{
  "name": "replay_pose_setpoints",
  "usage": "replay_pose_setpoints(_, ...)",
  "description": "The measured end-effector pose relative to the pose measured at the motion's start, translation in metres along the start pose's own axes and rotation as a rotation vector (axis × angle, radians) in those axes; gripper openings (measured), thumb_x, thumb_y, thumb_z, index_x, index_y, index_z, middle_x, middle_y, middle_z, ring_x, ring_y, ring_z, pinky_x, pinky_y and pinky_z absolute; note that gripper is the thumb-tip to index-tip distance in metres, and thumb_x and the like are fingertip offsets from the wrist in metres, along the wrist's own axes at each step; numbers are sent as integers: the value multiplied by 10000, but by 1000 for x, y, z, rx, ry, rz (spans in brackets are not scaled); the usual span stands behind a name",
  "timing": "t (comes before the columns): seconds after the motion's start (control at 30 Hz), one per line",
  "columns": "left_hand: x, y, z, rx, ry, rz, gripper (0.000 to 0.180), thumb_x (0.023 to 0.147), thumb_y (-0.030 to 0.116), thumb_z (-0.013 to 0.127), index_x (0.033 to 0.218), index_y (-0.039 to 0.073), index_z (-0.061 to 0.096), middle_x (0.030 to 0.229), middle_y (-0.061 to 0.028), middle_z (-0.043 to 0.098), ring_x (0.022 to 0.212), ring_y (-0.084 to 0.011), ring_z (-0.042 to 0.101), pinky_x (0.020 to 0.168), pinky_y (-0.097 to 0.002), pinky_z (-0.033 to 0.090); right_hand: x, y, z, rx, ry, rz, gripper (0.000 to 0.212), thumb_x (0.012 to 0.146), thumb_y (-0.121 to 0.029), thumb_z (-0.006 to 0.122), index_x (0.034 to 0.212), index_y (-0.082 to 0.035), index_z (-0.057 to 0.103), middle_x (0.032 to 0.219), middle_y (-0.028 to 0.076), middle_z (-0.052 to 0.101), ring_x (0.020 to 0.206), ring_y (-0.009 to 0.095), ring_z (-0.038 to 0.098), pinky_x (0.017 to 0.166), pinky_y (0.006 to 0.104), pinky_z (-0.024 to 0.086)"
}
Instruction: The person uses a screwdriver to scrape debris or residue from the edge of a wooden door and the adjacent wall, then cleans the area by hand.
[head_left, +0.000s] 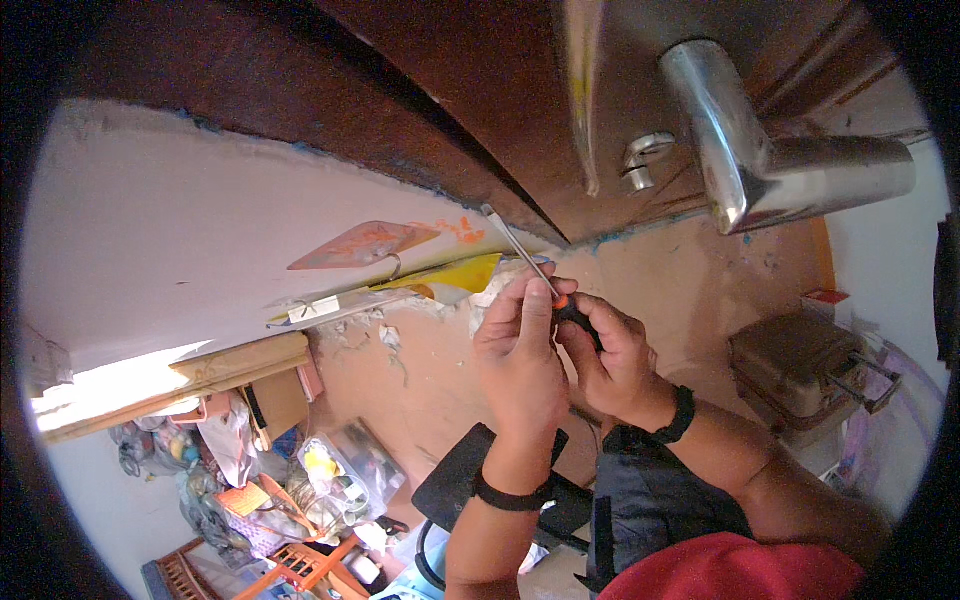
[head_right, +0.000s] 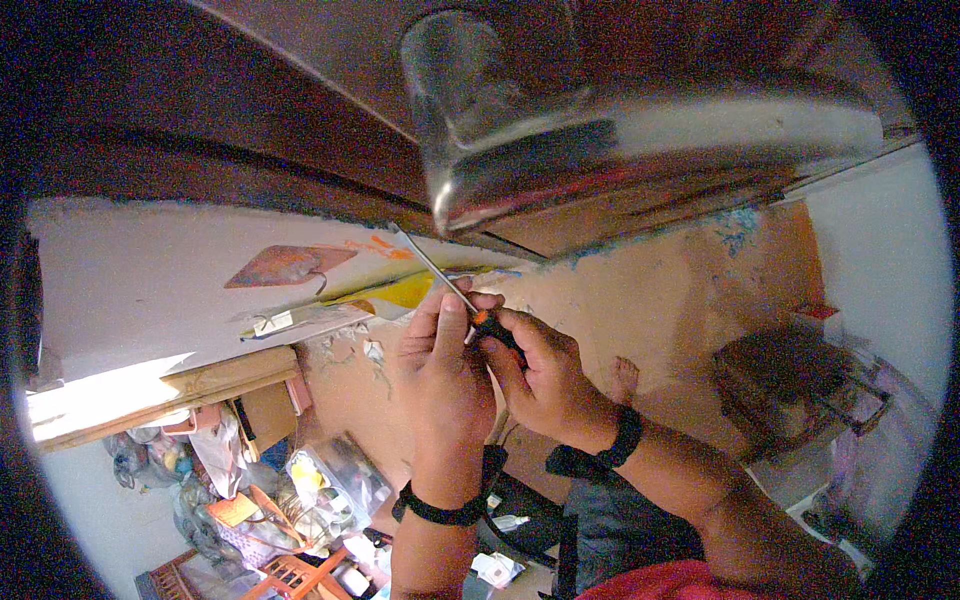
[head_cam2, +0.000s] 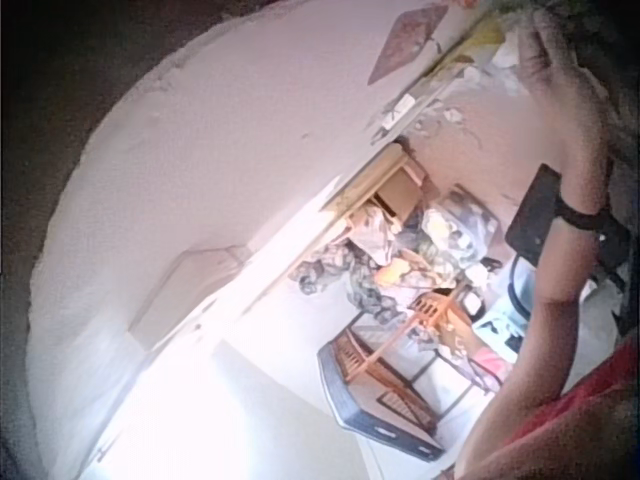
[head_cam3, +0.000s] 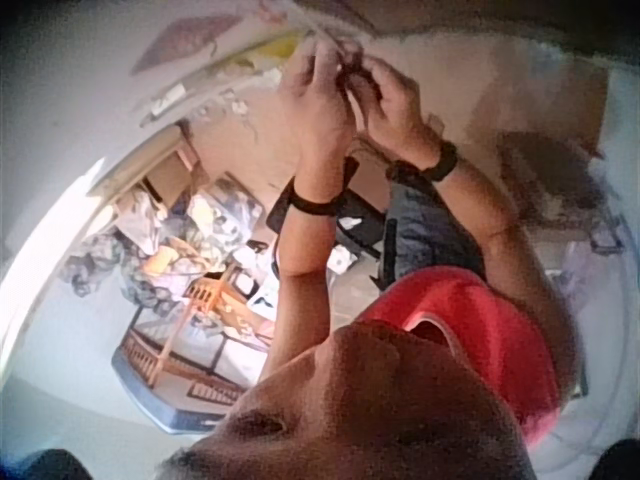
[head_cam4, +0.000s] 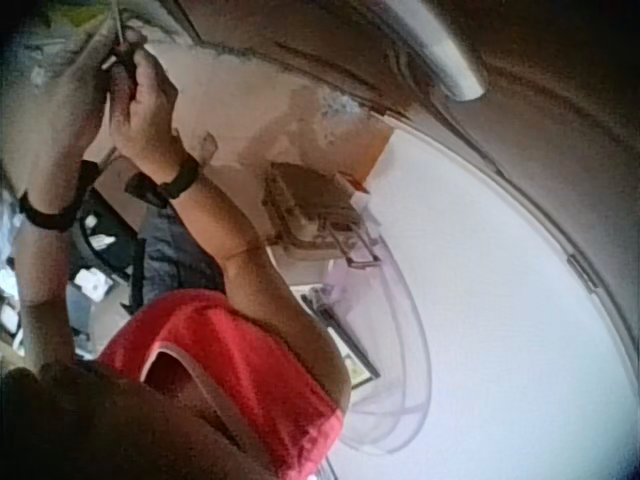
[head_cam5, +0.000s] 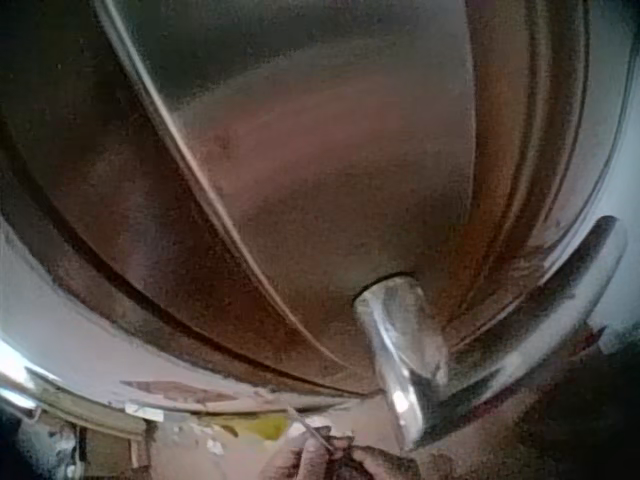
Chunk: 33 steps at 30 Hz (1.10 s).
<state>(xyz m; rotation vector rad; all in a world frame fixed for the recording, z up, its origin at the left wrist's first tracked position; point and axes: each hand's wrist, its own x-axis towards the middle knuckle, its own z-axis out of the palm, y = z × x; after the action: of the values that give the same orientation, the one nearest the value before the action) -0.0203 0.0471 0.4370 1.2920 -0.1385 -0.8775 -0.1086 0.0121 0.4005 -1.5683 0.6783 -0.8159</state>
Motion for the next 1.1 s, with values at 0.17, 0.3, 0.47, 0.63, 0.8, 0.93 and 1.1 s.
replay_pose_setpoints(0.17,-1,4,3,-35,-17,31,209,943,125,544,1057,-36,613,885,-73,654,814,-107,586,768,-227,461,4,1,5,-24,43,-78,312,875,4,542,1185,25,506,1037,189,635,857,259,663,735,322,519)
replay_pose_setpoints(0.3,-6,0,1,31,-2,-34,200,947,125,536,1043,-32,615,879,-64,650,815,-94,575,761,-221,454,-5,-6,4,-71,51,-4,326,870,7,543,1193,24,504,1044,186,636,850,256,662,728,325,520)
replay_pose_setpoints(0.47,-3,5,3,31,-33,27,201,950,122,530,1049,-32,613,892,-59,645,816,-91,568,761,-218,452,2,-9,8,-104,113,-114,344,862,-3,562,1200,22,503,1086,191,628,890,274,661,750,332,521)
replay_pose_setpoints(0.63,-5,-2,0,45,-34,-8,194,950,110,526,1054,-31,610,898,-56,643,822,-92,570,761,-216,454,-6,-1,8,-79,89,-36,350,860,-5,565,1204,23,508,1116,192,620,921,276,656,782,334,516)
replay_pose_setpoints(0.8,-5,5,4,17,-34,54,197,951,110,525,1057,-31,611,901,-58,644,825,-92,571,761,-214,454,1,-9,8,-57,110,-102,350,859,-9,568,1202,26,509,1113,192,623,915,275,657,773,338,519)
replay_pose_setpoints(0.93,-5,-5,-1,47,-53,-40,204,952,117,523,1061,-32,610,900,-58,644,827,-91,572,761,-212,452,-9,-1,5,-80,101,-24,336,858,-10,565,1189,24,515,1113,196,622,916,276,657,768,339,521)
replay_pose_setpoints(1.1,-5,4,8,26,-32,80,199,954,115,517,1055,-29,611,895,-57,643,824,-89,571,754,-209,453,0,-12,2,-77,64,-5,324,857,0,555,1177,25,515,1114,199,618,926,294,659,768,353,524)
